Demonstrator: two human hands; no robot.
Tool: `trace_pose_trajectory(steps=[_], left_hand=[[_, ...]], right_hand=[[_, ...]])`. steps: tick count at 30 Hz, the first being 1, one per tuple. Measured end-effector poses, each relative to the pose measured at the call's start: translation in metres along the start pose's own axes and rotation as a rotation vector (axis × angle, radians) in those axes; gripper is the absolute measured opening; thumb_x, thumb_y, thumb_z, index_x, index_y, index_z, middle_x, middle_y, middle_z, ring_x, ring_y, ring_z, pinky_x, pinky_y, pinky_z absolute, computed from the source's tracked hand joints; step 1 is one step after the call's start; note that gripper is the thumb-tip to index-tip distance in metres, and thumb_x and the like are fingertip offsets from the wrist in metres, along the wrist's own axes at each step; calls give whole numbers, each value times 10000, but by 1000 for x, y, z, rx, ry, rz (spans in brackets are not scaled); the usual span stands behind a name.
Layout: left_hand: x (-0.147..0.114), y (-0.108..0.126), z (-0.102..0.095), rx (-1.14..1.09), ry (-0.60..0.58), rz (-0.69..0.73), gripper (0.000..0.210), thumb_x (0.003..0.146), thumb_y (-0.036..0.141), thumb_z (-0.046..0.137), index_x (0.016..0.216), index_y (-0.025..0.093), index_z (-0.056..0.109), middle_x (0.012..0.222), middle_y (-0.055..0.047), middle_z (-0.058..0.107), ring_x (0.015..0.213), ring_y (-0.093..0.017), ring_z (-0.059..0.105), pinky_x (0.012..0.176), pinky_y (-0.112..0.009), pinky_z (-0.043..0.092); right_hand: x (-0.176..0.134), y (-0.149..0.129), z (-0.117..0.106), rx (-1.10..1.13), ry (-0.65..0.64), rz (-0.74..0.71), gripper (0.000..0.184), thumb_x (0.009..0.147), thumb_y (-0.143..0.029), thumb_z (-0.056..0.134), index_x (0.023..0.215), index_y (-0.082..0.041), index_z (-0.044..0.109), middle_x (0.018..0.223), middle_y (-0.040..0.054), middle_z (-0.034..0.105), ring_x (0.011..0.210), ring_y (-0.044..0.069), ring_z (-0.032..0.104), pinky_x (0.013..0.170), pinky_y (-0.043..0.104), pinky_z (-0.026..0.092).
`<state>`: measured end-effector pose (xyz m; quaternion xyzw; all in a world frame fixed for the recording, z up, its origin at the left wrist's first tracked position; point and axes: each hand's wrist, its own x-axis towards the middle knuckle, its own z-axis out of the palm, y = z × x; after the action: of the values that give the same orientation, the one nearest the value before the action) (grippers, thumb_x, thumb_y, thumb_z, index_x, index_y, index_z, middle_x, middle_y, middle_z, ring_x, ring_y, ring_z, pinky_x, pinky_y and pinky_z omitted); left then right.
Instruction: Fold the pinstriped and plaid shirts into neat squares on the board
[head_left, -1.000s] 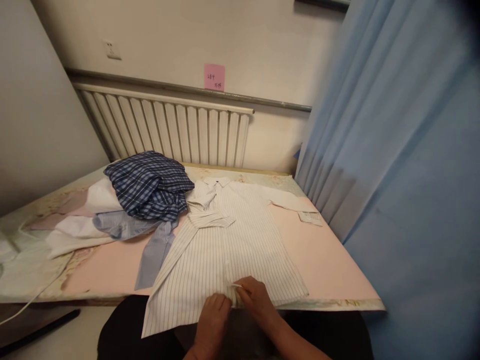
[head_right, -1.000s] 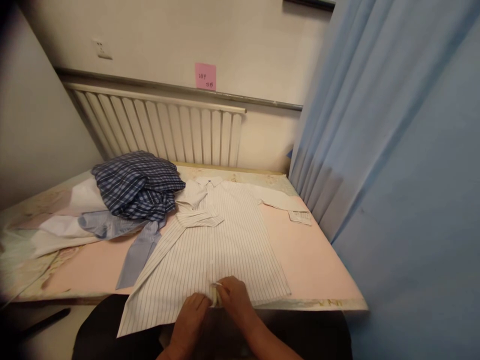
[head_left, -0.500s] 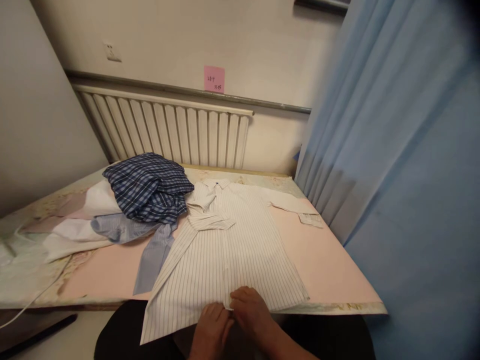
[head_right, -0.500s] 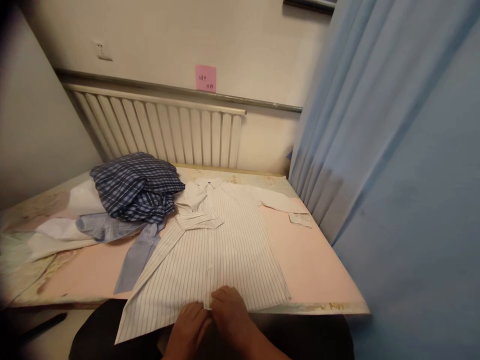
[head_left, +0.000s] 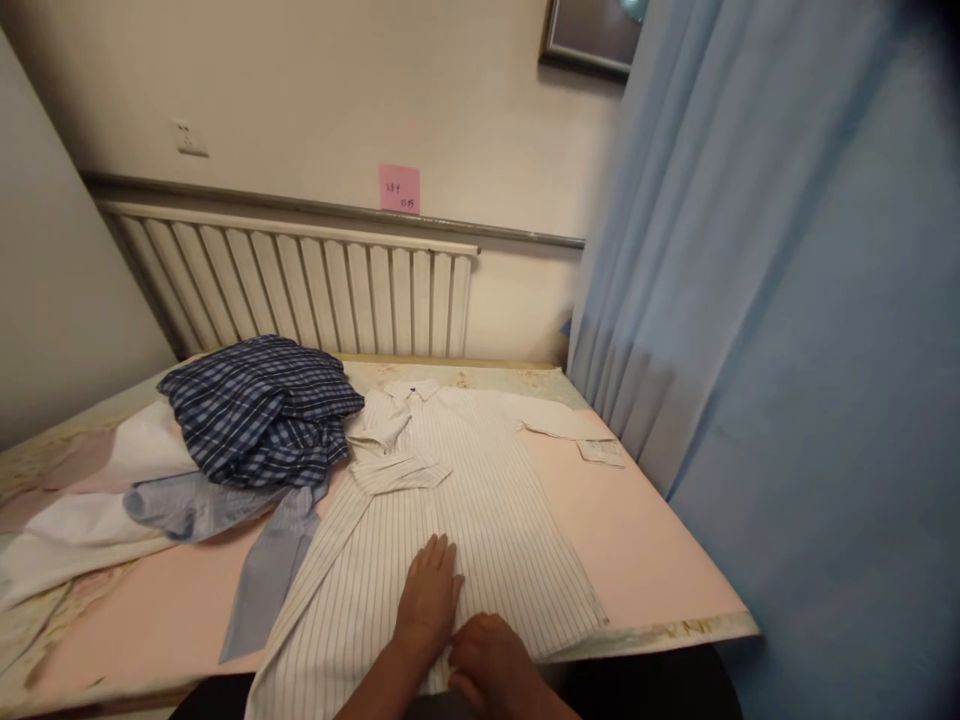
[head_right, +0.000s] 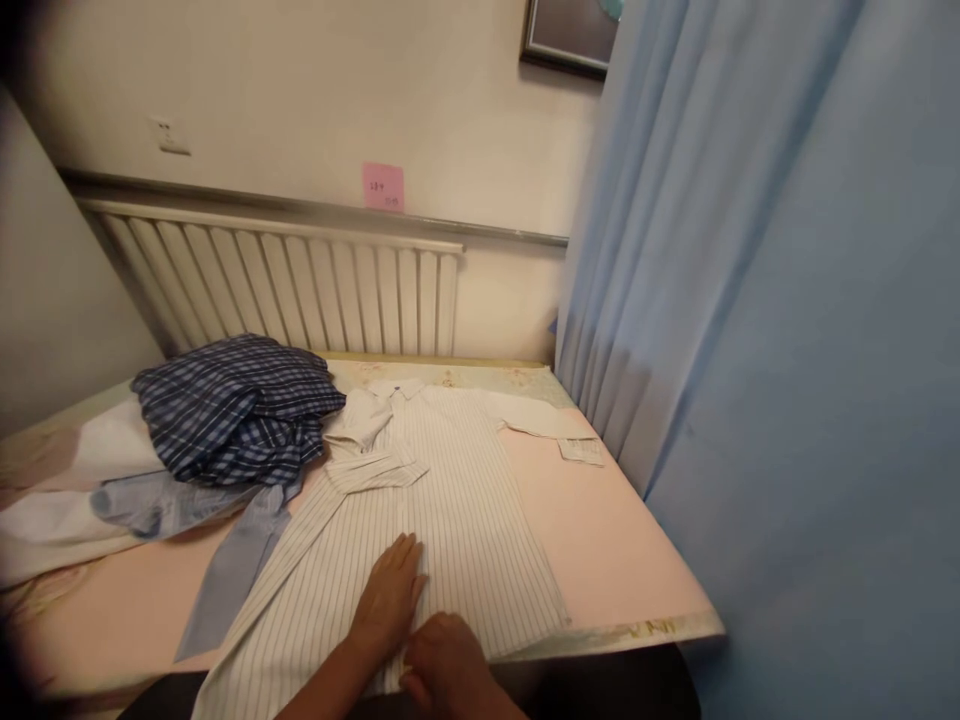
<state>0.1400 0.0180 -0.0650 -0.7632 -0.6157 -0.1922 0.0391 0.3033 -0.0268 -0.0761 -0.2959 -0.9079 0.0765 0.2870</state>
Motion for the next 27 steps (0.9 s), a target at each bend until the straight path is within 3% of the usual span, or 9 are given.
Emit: trace_pose_trajectory(steps=[1, 4, 9, 13, 18, 22, 25, 27], left_hand=[[2, -1, 3, 16, -45, -9, 442, 906, 266, 421, 1295, 109, 556, 1398, -134, 533, 1333, -289, 437, 1076, -487, 387], [2, -6, 10, 54, -78, 6, 500, 931, 325, 383, 1387, 141, 471, 1490, -100, 420, 1402, -290, 327, 1120, -525, 310], [0, -13, 15, 84, -90, 25, 535, 949, 384, 331, 1445, 194, 389, 1539, -59, 331, 1437, -278, 251, 1139, -534, 261], [2, -14, 17, 95, -134, 15, 546, 945, 406, 320, 1451, 211, 376, 1548, -38, 305, 1447, -278, 220, 1148, -529, 233], [8, -14, 16, 92, -185, -15, 561, 929, 429, 340, 1445, 215, 386, 1544, -40, 310, 1448, -281, 215, 1150, -539, 210], [25, -15, 14, 86, -192, -47, 525, 930, 442, 339, 1369, 209, 507, 1487, -57, 423, 1415, -275, 306, 1138, -528, 245], [41, -17, 17, 92, -108, -12, 481, 938, 405, 348, 1325, 209, 555, 1440, -65, 491, 1384, -250, 370, 1131, -495, 278], [48, -18, 21, 110, -62, 13, 469, 930, 372, 370, 1333, 208, 546, 1440, -69, 490, 1379, -256, 378, 1119, -502, 301]], right_hand=[[0, 5, -7, 8, 53, 51, 85, 830, -274, 572, 852, -210, 624, 928, 45, 666, 871, 195, 594, 792, 337, 481], [-1, 32, -27, -115, 152, 170, 293, 856, -169, 501, 1121, -203, 619, 1238, 105, 618, 1151, 239, 555, 957, 412, 460], [-17, 90, -45, -307, -24, 354, 511, 809, -163, 555, 1320, -175, 535, 1435, 126, 478, 1359, 317, 382, 1089, 546, 344], [-31, 107, -51, -316, -69, 410, 544, 845, -175, 520, 1387, -198, 473, 1489, 82, 412, 1401, 281, 316, 1140, 523, 282], [-34, 106, -47, -309, -26, 411, 601, 813, -136, 528, 1403, -215, 453, 1499, 68, 397, 1407, 270, 305, 1146, 508, 280], [-31, 109, -44, -225, 8, 463, 572, 775, -130, 533, 1342, -204, 524, 1463, 89, 445, 1391, 272, 339, 1143, 524, 272], [-20, 121, -61, -36, -14, 528, 490, 730, -168, 554, 1213, -199, 630, 1363, 106, 557, 1320, 274, 450, 1102, 507, 337], [-6, 138, -83, 193, 24, 631, 348, 723, -202, 557, 1036, -216, 708, 1177, 86, 684, 1157, 254, 593, 1012, 448, 439]])
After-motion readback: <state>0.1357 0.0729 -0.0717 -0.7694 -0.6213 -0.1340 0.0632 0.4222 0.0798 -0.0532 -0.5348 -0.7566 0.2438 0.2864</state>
